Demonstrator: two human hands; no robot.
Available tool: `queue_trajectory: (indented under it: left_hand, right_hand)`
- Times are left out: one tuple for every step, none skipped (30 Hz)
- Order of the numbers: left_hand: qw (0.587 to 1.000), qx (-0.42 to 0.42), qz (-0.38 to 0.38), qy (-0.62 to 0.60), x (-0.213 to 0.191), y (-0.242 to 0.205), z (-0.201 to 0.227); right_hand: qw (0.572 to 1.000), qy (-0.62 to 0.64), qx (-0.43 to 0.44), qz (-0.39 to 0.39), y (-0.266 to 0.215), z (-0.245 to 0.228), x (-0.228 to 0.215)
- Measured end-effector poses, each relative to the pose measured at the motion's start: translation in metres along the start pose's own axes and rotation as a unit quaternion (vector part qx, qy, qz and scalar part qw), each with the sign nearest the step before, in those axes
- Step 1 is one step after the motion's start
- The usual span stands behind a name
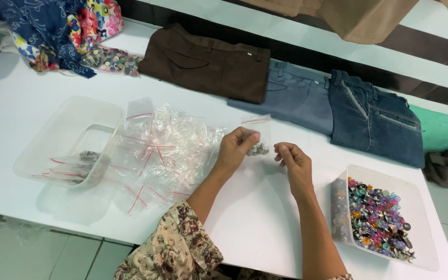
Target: The person sorts buttons from a plastic container, selecting specific types and placing them into small plastic bags.
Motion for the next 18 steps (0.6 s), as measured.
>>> queue_trajectory:
  left_hand:
    - [1.0, 0.001, -0.002, 0.0, 0.005, -0.001, 0.002]
    - [1.0, 0.005, -0.017, 0.017, 0.009, -0.005, 0.003]
    - [0.999, 0.009, -0.033, 0.034, 0.013, -0.008, 0.004]
    - [0.999, 0.008, -0.032, 0.034, 0.012, -0.009, 0.004]
    - [0.998, 0.013, -0.037, 0.048, 0.012, -0.009, 0.003]
    - [0.997, 0.02, -0.046, 0.061, 0.015, -0.008, 0.003]
    - [0.997, 0.019, -0.05, 0.061, 0.016, -0.01, 0.006]
    - [0.996, 0.019, -0.051, 0.066, 0.017, -0.011, 0.009]
    - [0.996, 0.019, -0.051, 0.072, 0.017, -0.012, 0.012]
    - [0.996, 0.019, -0.051, 0.072, 0.016, -0.01, 0.009]
    - [0.995, 0.016, -0.059, 0.083, 0.015, -0.009, 0.006]
    - [0.993, 0.013, -0.066, 0.094, 0.015, -0.007, 0.003]
    - [0.993, 0.013, -0.067, 0.094, 0.015, -0.006, -0.002]
    - [0.991, 0.012, -0.073, 0.107, 0.015, -0.007, -0.007]
    - [0.99, 0.012, -0.079, 0.12, 0.015, -0.008, -0.013]
    - [0.989, 0.01, -0.08, 0.121, 0.015, -0.009, -0.01]
    - [0.988, 0.013, -0.083, 0.128, 0.015, -0.01, -0.007]
    - [0.987, 0.019, -0.084, 0.136, 0.014, -0.008, -0.002]
  right_hand:
    - [1.0, 0.0, -0.001, 0.001, -0.001, -0.004, 0.002]
    - [1.0, 0.0, -0.002, -0.011, -0.004, -0.007, 0.007]
    - [1.0, 0.0, -0.003, -0.024, -0.006, -0.01, 0.012]
    - [1.0, 0.001, -0.001, -0.024, -0.004, -0.004, 0.009]
    - [1.0, 0.002, 0.003, -0.023, -0.002, 0.002, 0.007]
    - [1.0, 0.003, 0.005, -0.017, 0.0, 0.007, 0.002]
    - [1.0, 0.003, 0.006, -0.014, -0.002, 0.006, 0.001]
    - [1.0, 0.013, 0.009, -0.012, -0.001, 0.004, 0.001]
    - [1.0, 0.023, 0.011, -0.011, 0.0, 0.002, 0.002]
    - [1.0, 0.023, 0.011, -0.012, -0.002, -0.001, 0.004]
    - [0.999, 0.036, 0.001, -0.015, -0.004, -0.005, 0.007]
    - [0.999, 0.05, -0.009, -0.019, -0.005, -0.008, 0.009]
    - [0.999, 0.05, -0.009, -0.018, -0.006, -0.01, 0.01]
    - [0.999, 0.045, -0.009, -0.011, -0.007, -0.012, 0.011]
    - [0.999, 0.04, -0.008, -0.003, -0.008, -0.014, 0.012]
    - [0.999, 0.04, -0.007, -0.001, -0.004, -0.003, 0.005]
    - [0.998, 0.055, -0.013, 0.014, -0.001, 0.008, -0.004]
    - [0.997, 0.07, -0.022, 0.029, 0.005, 0.017, -0.012]
Point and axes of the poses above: each hand's wrist, its own y-axis towards the middle knuckle, its own x-axis out of the palm, z = x × y, the point moved 4 cm from there along y, towards the middle knuckle, and after that the axes turned 8 degrees about y, right-handed, at the moved point
